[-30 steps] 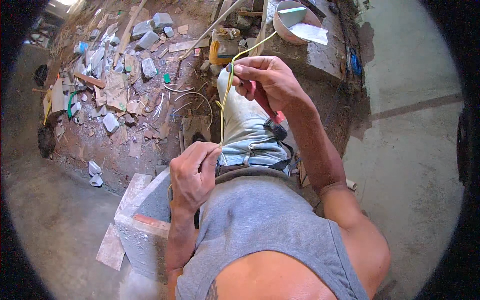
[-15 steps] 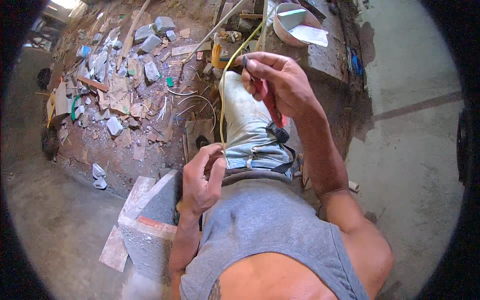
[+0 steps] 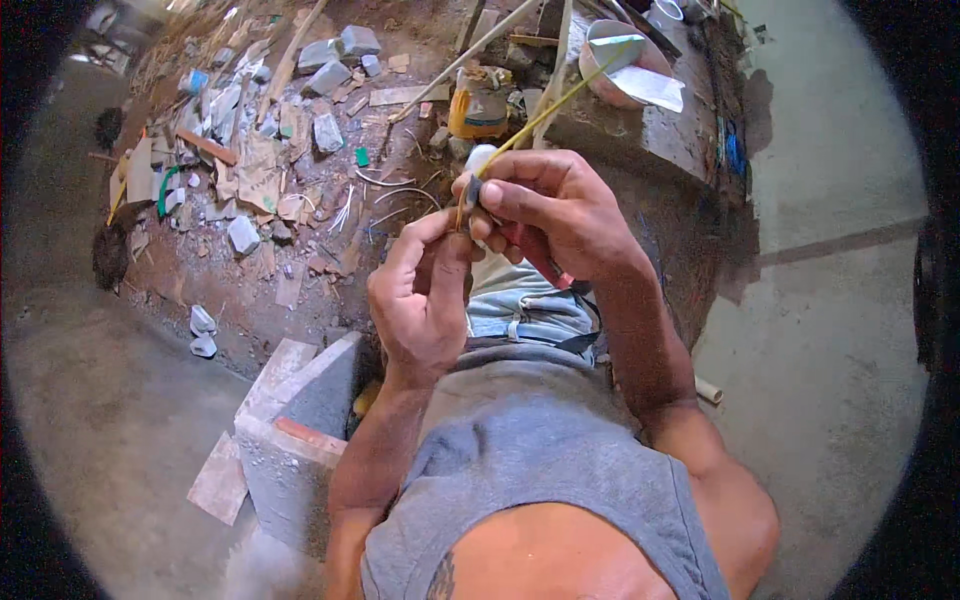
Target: The person strips insulation from several colored wires using a tool and connects them into a power strip while wearing a tool belt.
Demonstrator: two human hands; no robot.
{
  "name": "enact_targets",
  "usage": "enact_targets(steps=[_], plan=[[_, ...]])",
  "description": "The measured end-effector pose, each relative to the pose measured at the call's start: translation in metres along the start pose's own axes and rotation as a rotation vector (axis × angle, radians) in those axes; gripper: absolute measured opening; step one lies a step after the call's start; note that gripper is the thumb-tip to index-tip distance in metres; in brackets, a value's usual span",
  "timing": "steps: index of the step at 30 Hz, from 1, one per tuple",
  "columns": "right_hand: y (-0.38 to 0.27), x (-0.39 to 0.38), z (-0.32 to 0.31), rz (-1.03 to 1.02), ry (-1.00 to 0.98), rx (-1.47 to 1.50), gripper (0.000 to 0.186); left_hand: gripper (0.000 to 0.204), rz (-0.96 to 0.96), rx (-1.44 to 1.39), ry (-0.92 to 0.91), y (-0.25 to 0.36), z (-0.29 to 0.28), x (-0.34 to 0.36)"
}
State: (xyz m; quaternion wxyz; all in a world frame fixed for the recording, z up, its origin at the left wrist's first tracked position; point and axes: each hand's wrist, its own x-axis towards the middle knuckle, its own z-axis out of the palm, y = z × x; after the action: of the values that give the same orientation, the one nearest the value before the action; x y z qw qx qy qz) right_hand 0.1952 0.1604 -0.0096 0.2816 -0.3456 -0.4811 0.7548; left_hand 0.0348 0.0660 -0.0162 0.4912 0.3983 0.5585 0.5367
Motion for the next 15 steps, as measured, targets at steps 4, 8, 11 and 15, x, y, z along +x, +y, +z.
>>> enact_targets(steps=[4, 8, 11, 15], plan=[[-0.001, -0.006, 0.014, -0.123, 0.044, -0.044, 0.021, 0.017, 0.252, 0.048, 0.102, 0.005, 0.005, 0.002], [-0.013, -0.012, 0.022, -0.079, 0.070, -0.109, 0.025, 0.021, 0.164, -0.011, 0.107, 0.005, 0.001, -0.004], [-0.013, -0.012, 0.023, -0.076, 0.052, -0.120, 0.027, 0.020, 0.170, -0.031, 0.105, 0.010, 0.002, -0.006], [-0.012, -0.009, 0.023, -0.086, 0.065, -0.103, 0.027, 0.017, 0.144, -0.040, 0.116, 0.016, 0.002, -0.007]])
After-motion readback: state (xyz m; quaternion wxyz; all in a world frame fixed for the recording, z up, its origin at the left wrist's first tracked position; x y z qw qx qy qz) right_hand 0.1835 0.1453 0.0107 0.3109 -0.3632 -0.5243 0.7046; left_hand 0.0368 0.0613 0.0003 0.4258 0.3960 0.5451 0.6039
